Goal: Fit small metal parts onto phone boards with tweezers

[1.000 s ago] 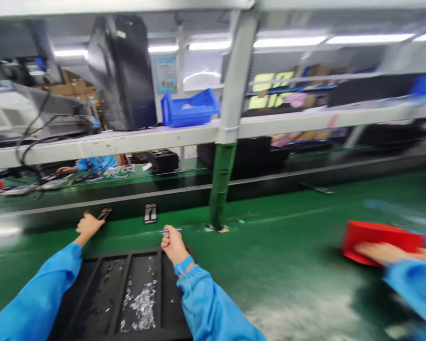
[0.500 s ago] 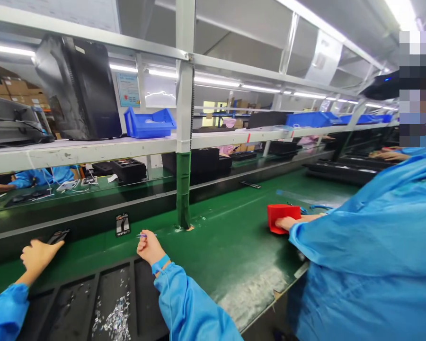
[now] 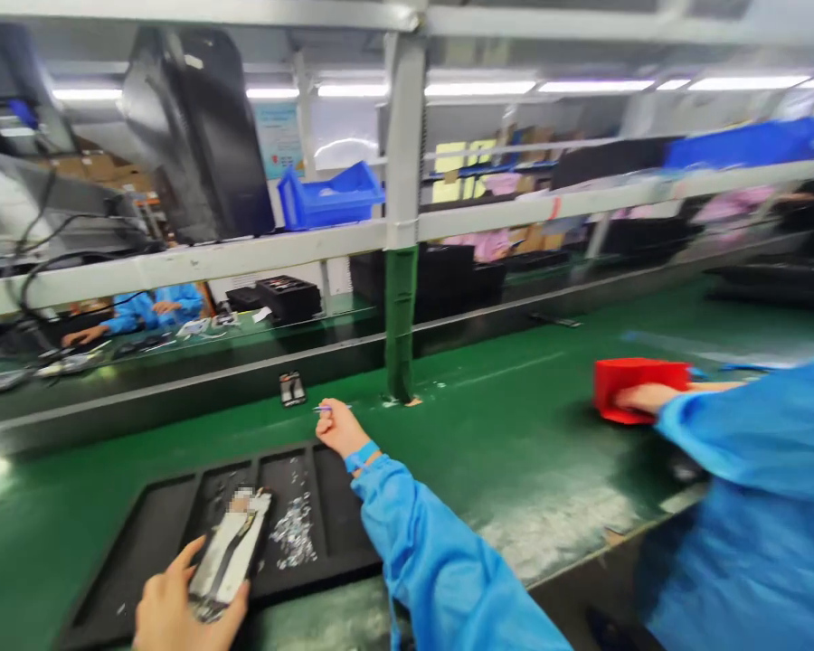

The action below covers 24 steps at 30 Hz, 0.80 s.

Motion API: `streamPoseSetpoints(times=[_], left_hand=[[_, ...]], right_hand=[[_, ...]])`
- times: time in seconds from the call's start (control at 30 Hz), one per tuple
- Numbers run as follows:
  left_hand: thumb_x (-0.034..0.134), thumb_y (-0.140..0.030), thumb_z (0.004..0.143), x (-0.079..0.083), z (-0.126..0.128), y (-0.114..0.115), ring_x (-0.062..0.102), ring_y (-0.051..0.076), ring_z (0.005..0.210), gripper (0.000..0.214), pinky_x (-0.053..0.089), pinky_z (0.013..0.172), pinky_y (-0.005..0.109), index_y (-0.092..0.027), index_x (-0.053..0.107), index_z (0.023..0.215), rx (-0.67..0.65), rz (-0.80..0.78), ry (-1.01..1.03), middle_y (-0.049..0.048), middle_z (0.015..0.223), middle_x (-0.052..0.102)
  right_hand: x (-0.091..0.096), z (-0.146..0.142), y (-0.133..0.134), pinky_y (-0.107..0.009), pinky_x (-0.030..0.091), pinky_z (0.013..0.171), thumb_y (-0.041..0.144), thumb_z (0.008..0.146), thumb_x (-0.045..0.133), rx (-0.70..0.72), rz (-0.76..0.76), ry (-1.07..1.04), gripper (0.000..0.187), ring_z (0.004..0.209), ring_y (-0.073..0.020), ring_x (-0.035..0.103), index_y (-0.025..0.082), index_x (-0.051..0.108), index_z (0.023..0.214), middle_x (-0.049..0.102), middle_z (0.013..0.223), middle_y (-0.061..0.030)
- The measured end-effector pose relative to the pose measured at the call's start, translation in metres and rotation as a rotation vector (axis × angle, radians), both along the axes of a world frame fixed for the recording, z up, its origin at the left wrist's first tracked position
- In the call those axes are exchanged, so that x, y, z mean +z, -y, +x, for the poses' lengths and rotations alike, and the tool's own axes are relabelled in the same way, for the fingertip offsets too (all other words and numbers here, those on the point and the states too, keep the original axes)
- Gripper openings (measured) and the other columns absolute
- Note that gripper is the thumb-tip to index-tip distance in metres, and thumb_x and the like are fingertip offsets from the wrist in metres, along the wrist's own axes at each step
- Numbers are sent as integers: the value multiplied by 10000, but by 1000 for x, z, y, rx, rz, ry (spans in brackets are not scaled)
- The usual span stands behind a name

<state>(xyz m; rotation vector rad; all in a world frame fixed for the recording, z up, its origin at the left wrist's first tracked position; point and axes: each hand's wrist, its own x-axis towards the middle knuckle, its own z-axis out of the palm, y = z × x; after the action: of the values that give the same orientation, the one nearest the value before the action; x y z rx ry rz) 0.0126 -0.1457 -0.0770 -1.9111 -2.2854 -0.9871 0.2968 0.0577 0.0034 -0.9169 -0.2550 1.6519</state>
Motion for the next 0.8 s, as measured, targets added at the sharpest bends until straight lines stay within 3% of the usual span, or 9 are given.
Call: streamPoseSetpoints(times=[0.07, 0.17, 0.27, 0.37, 0.53, 0.63, 0.7, 0.77, 0.8], left_hand=[[681, -540, 694, 12, 30, 11, 566, 391, 966, 783, 455, 886, 537, -289, 507, 1415, 101, -85, -125, 130, 1004, 563], [747, -491, 709, 27, 53, 19, 497, 393, 1030, 760, 388, 970, 573, -234, 534, 1393, 167, -100, -210, 135, 999, 522], [748, -528, 745, 34, 54, 32, 471, 364, 1047, 746, 328, 1032, 588, -200, 541, 1383, 73, -100, -169, 128, 1020, 481], [798, -480, 711, 33, 41, 46, 480, 332, 1094, 794, 295, 1083, 597, -190, 520, 1396, -120, -44, -160, 113, 1099, 467], [881, -382, 640, 29, -4, 47, 554, 308, 1091, 913, 497, 969, 461, -212, 479, 1442, -472, 51, -328, 143, 1232, 508], [811, -480, 752, 38, -31, 33, 620, 266, 988, 879, 582, 828, 356, -188, 435, 1491, -733, 91, -484, 191, 1311, 525], [720, -355, 861, 50, -37, 18, 636, 242, 958, 690, 588, 785, 312, -192, 462, 1480, -888, 122, -610, 204, 1349, 531], [654, -212, 901, 64, -33, -3, 611, 279, 1103, 560, 574, 897, 372, -249, 516, 1443, -1065, 166, -693, 175, 1385, 535], [634, -217, 929, 70, -28, -14, 569, 311, 1202, 511, 551, 963, 440, -284, 535, 1425, -1153, 186, -696, 153, 1412, 525]], right_hand=[[-4, 1, -1, -197, 501, 513, 345, 1036, 615, 29, 19, 67, 225, 611, -93, 568, 124, 620, 1078, 611, 872, -10], [-11, 1, -2, -181, 462, 480, 362, 1041, 602, 61, 78, 188, 237, 568, -79, 527, 126, 614, 1053, 588, 831, 5], [-16, -3, 1, -182, 448, 476, 377, 1045, 591, 89, 167, 343, 251, 554, -77, 508, 127, 611, 1031, 575, 811, 11], [-17, -8, 9, -179, 418, 461, 370, 1042, 599, 157, 292, 519, 260, 513, -69, 465, 127, 605, 948, 542, 743, 34], [-15, 0, 29, -226, 456, 564, 371, 947, 729, 427, 519, 769, 288, 571, -98, 515, 127, 633, 828, 564, 693, 34], [-15, 12, 40, -268, 457, 648, 444, 798, 846, 596, 576, 847, 362, 658, -141, 570, 119, 696, 855, 635, 720, -10], [-15, 17, 42, -279, 439, 660, 492, 766, 849, 663, 580, 878, 404, 668, -152, 568, 127, 697, 851, 645, 727, -22], [-16, 20, 42, -282, 424, 659, 526, 783, 817, 696, 572, 901, 410, 663, -149, 550, 146, 672, 842, 637, 737, -17], [-16, 21, 42, -281, 414, 654, 537, 794, 802, 709, 567, 914, 411, 659, -148, 538, 155, 656, 838, 626, 732, -11]])
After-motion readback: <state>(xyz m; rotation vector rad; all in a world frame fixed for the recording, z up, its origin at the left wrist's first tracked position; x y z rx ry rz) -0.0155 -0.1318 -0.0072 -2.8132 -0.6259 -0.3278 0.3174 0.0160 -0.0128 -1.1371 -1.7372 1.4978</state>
